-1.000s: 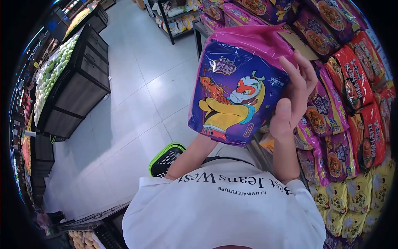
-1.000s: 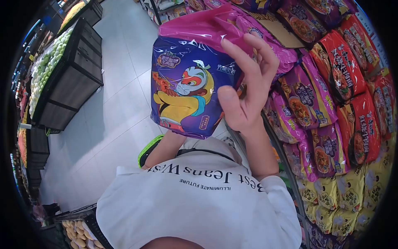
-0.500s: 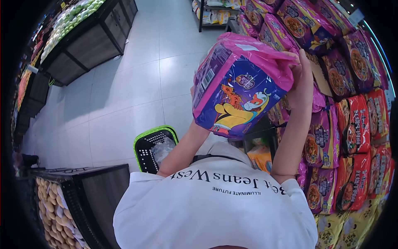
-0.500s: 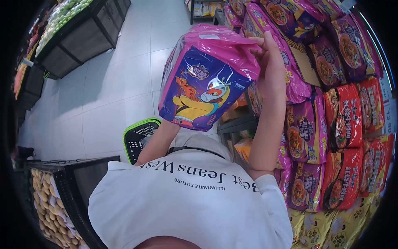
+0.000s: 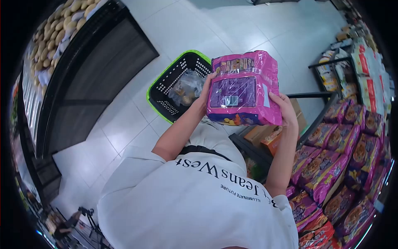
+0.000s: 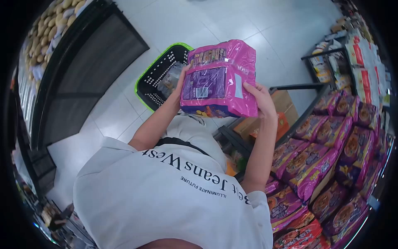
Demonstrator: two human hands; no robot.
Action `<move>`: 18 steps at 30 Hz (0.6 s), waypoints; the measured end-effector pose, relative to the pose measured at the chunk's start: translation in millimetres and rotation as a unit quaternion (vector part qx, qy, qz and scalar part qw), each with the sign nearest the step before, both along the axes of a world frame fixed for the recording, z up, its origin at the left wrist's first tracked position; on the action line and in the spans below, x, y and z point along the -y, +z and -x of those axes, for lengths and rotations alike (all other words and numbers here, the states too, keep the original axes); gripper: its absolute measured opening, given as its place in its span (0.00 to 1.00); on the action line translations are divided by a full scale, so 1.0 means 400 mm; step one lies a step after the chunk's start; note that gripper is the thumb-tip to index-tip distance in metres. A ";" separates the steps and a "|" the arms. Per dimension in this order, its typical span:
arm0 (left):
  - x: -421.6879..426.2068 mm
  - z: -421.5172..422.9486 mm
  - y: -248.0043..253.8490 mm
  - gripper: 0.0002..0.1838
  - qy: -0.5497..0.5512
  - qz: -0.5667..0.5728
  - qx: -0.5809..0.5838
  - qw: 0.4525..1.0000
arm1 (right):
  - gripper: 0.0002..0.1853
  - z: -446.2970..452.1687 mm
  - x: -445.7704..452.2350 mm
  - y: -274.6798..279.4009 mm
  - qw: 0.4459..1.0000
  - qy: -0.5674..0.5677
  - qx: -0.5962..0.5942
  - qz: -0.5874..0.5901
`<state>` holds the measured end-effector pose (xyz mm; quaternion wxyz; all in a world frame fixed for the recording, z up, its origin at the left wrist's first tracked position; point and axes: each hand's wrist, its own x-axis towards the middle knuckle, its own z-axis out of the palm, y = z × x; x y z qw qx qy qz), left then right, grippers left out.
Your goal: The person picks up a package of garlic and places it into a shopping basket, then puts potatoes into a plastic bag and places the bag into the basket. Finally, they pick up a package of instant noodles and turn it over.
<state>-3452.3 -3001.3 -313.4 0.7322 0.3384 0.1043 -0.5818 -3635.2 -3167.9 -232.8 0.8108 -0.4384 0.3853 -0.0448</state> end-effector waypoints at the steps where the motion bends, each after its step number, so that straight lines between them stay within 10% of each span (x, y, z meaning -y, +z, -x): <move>1: -0.053 -0.020 -0.033 0.28 0.017 0.003 -0.011 1.000 | 0.11 -0.037 -0.041 -0.023 1.000 0.012 0.006 -0.017; 11: -0.503 -0.029 -0.247 0.24 0.187 -0.091 0.001 0.978 | 0.10 -0.304 -0.313 -0.263 0.955 0.285 -0.030 0.075; 15: -0.552 -0.120 -0.323 0.26 0.088 -0.151 0.043 0.984 | 0.10 -0.389 -0.386 -0.307 0.913 0.374 -0.015 0.161; 18: -0.517 -0.170 -0.280 0.34 0.035 -0.287 0.104 0.952 | 0.11 -0.471 -0.461 -0.307 0.767 0.514 -0.050 0.380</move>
